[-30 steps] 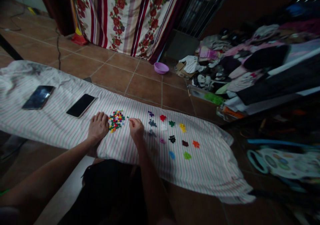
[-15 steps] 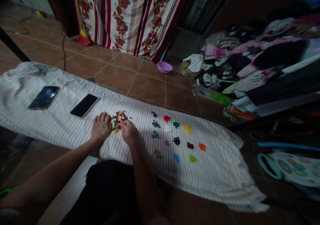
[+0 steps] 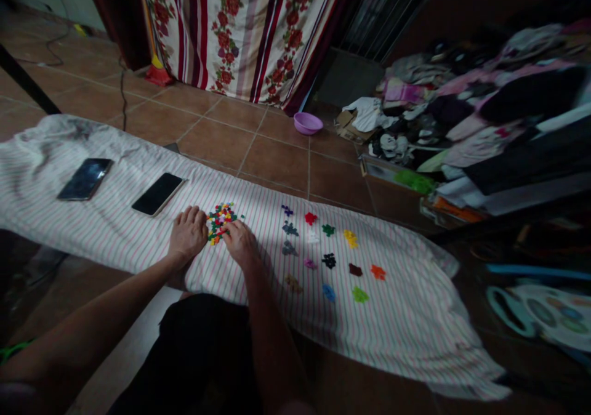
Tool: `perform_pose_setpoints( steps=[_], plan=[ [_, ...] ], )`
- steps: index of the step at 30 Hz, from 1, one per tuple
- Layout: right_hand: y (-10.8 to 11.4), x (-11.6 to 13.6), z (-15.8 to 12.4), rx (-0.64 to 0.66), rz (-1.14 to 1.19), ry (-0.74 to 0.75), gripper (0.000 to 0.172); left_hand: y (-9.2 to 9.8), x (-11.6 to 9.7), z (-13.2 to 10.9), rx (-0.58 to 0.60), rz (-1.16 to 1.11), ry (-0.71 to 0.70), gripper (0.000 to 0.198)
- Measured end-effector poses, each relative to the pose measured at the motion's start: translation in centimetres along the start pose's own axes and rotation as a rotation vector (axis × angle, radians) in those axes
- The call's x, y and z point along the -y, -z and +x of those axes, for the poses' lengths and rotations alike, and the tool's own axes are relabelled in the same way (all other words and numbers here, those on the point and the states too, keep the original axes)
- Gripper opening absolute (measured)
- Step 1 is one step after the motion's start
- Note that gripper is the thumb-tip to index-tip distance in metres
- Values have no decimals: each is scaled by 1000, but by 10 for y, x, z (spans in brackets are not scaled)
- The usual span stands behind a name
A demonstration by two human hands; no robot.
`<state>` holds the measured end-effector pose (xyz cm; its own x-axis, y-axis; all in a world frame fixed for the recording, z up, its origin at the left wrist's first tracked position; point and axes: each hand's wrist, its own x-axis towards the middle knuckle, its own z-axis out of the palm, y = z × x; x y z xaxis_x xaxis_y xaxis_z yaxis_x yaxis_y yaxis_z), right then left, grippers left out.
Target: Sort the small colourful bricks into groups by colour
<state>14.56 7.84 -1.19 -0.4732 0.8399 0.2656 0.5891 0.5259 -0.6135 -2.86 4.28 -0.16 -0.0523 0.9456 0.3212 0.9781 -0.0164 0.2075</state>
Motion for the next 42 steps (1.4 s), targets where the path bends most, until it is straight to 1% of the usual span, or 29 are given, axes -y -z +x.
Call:
perform_pose_setpoints(
  steps=[8, 13, 18, 23, 28, 32, 36, 39, 42],
  plan=[
    [3, -1, 0, -9, -12, 58, 10, 2, -1, 1, -8, 17, 3, 34],
    [1, 2, 1, 34, -73, 55, 9, 1, 0, 0, -11, 37, -11, 35],
    [-5, -1, 1, 26, -127, 25, 9, -2, 2, -1, -39, 64, -24, 32],
    [-4, -1, 0, 36, -135, 43, 15, -6, 3, -1, -51, 81, -31, 33],
    [-3, 0, 0, 50, -149, 58, 20, -6, 3, -1, -64, 83, -36, 33],
    [-4, -1, 0, 37, -164, 39, 18, -6, 2, -1, -67, 76, -41, 33],
    [-4, -1, 1, 10, -133, 27, 13, -7, 3, -1, -71, 55, -36, 33],
    [-4, -1, 1, -29, -87, 25, 10, -6, 3, -1, -67, 40, -29, 33],
    [-3, -1, 0, -73, -9, 2, 11, -6, 3, -1, -62, 43, -31, 34]
  ],
)
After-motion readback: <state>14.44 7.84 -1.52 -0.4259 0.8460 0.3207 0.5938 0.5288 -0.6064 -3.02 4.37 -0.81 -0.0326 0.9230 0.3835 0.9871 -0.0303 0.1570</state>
